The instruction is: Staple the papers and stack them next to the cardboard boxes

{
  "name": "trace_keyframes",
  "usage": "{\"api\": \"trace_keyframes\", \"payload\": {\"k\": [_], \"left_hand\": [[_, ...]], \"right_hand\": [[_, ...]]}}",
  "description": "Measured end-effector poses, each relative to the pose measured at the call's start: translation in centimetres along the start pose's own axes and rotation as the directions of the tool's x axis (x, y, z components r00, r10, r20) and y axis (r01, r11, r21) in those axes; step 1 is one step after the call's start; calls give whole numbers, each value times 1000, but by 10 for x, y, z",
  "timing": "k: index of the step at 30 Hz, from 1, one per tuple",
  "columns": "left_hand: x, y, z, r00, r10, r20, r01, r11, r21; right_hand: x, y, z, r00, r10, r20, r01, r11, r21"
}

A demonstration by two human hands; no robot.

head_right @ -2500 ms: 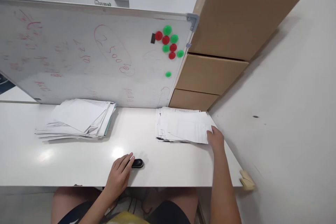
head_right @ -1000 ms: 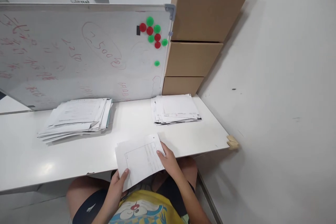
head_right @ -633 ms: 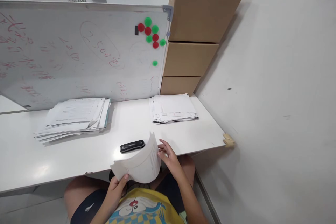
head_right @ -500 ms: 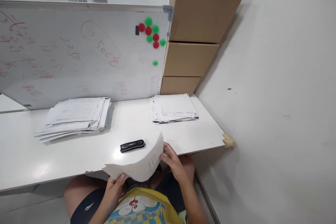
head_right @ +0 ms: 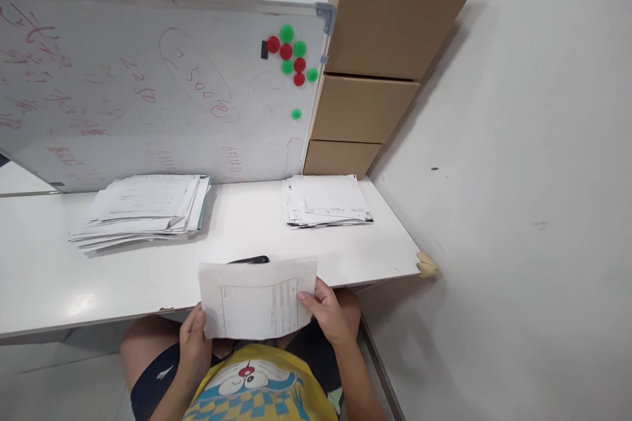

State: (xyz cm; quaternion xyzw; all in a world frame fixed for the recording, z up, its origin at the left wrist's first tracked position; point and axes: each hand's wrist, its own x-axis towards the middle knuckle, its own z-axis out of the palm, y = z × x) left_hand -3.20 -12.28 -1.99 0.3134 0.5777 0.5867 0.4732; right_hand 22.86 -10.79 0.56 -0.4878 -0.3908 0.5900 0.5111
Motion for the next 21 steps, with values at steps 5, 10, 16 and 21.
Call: {"api": "trace_keyframes", "payload": {"k": [5,10,16,21], "left_hand": [[37,33,4,789,511,341,-605,742,288],[67,48,33,503,368,782,-864,183,470],[87,18,46,499,254,828,-866,127,483],[97,0,42,512,374,773,-857,285,430]], "right_hand": [[15,6,-14,989,-80,-127,58,984,-170],[28,13,-72,972,-61,-227,-40,908,-416],[37,10,-110,979,6,-202,-88,911,-403],[45,15,-108,984,28,-178,-86,940,-330]]}}
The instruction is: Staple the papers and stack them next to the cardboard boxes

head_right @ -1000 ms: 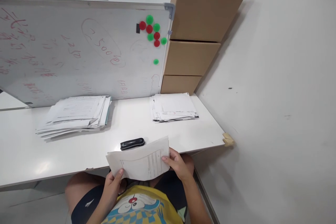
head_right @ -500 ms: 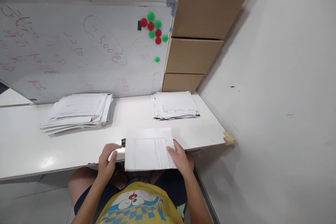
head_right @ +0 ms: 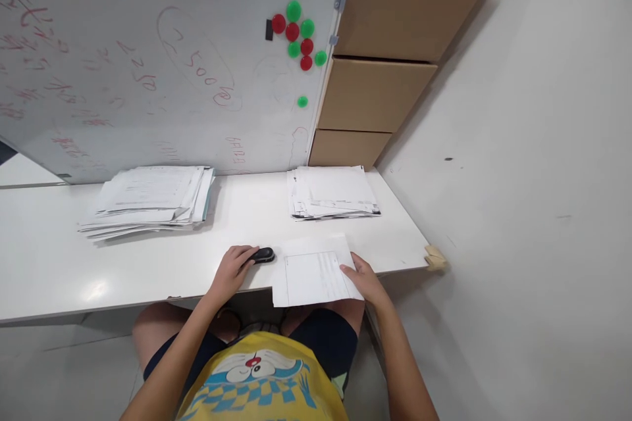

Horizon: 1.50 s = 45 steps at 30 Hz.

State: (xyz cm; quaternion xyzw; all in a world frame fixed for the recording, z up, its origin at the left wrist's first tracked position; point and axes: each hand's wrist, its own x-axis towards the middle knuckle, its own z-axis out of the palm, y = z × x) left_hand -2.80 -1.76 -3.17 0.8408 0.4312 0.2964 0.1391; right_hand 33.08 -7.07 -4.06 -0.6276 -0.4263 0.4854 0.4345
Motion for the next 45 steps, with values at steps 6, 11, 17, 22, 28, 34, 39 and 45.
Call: {"api": "trace_keyframes", "payload": {"k": [6,11,17,22,28,34,39,45], "left_hand": [[-2,2,0,999,2,-32,-4,998,-70],[-1,2,-2,1000,2,-23,-4,996,-87],[0,3,-2,999,38,-21,-39,997,-69],[-2,7,-1,998,55,18,-55,998,21],[-4,8,2,995,71,66,-83,976,201],[-6,-1,5,994,100,-51,-87,975,206],[-7,-1,5,991,97,-89,-81,982,170],[-10,3,1,991,25,-131,-14,996,88]], "right_hand": [[0,4,-4,996,56,-62,-50,995,86],[0,0,10,1000,28,7,-29,998,56],[-1,-3,26,998,37,54,-40,998,44],[-4,-4,28,997,62,54,-64,997,43],[1,-3,28,997,54,63,-58,996,72],[-1,-6,36,999,24,31,-27,996,87],[-11,-9,9,999,10,-46,-5,994,106],[45,-28,-29,959,-99,-267,125,989,84]]}}
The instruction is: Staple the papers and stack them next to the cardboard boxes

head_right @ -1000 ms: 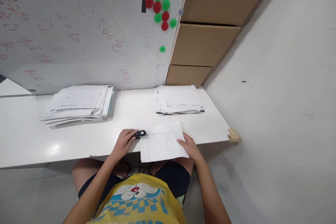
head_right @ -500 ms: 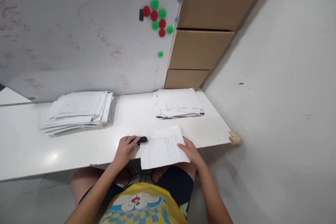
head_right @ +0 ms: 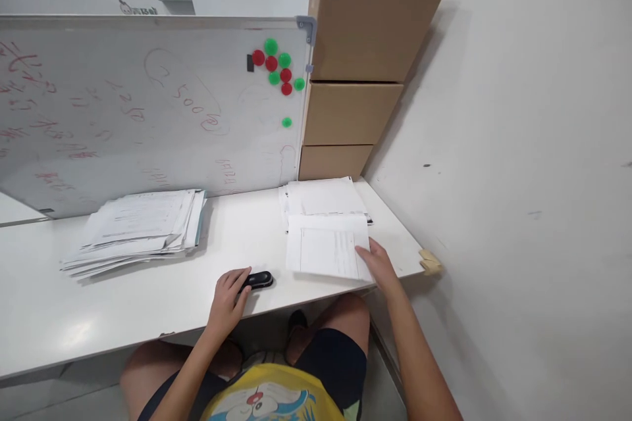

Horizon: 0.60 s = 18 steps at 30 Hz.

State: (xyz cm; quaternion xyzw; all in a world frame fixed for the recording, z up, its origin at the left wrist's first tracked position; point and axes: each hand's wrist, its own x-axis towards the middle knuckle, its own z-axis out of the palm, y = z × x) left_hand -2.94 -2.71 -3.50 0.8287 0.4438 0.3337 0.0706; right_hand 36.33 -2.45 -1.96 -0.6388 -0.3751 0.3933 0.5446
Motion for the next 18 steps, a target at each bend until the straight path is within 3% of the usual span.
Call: {"api": "trace_keyframes", "payload": {"k": [3,5,8,10,13,15,17,18], "left_hand": [[-6,-1,-2,999,-24,-43,21,998,-54],[-10,-5,-3,986,-109,-122,96,989,-108],[-11,-13,-1,920,-307,-243,261,944,-204],[-9,-16,3,891,-385,-241,332,914,-235],[-9,-14,8,903,-400,-158,367,908,-201],[-11,-11,9,907,-397,-143,369,911,-185],[-11,-13,3,900,-399,-173,366,910,-197],[-8,-17,-4,898,-393,-198,357,914,-193]], "right_hand": [[57,-12,11,991,-111,-80,94,977,-194],[93,-23,18,981,-160,-108,120,945,-304],[134,-42,28,973,-210,-96,150,889,-432],[147,-50,36,964,-254,-78,180,840,-513],[142,-44,47,930,-360,-79,245,763,-599],[123,-26,50,852,-499,-159,286,697,-658],[99,0,46,710,-630,-315,285,667,-689],[86,14,42,650,-642,-406,265,693,-670]]}}
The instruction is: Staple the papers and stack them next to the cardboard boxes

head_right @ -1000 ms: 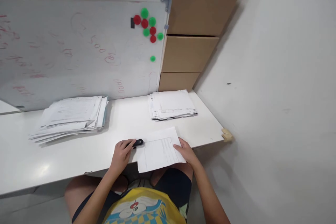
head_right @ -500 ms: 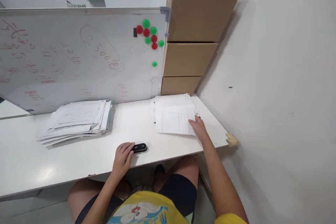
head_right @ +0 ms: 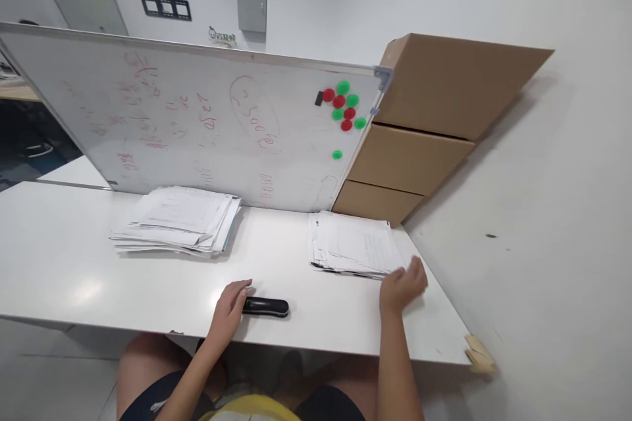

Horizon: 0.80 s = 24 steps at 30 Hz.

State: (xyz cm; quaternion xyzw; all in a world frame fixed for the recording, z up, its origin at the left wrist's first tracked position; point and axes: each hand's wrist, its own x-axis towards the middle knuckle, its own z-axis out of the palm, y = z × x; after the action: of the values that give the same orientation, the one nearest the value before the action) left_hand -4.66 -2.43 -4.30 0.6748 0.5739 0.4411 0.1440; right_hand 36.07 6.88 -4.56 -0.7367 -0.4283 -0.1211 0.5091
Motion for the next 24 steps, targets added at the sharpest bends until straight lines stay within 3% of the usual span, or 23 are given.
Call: {"api": "trace_keyframes", "payload": {"k": [2,4,7,10,12,18,22,24], "left_hand": [[22,-6,-19,997,35,-69,-30,997,67],[59,-16,-44,986,54,-158,-17,974,224],[120,-36,-72,952,-69,-297,209,857,472],[151,-55,-83,941,-185,-284,321,750,578],[152,-62,-84,943,-195,-271,323,737,594],[143,-59,-95,920,-217,-328,362,792,493],[144,-46,-117,912,-244,-330,380,805,456],[132,-30,-123,914,-217,-342,359,825,436]], "right_hand": [[-28,19,-14,991,118,-67,-114,992,57],[-50,35,-27,945,319,-69,-300,932,203],[-68,49,-42,848,530,4,-487,777,398],[-77,49,-54,831,552,76,-512,703,494],[-82,43,-59,837,534,118,-508,680,528],[-87,23,-63,858,477,189,-508,737,445],[-86,13,-64,859,457,229,-511,748,424],[-90,-3,-69,873,440,209,-486,763,426]]}}
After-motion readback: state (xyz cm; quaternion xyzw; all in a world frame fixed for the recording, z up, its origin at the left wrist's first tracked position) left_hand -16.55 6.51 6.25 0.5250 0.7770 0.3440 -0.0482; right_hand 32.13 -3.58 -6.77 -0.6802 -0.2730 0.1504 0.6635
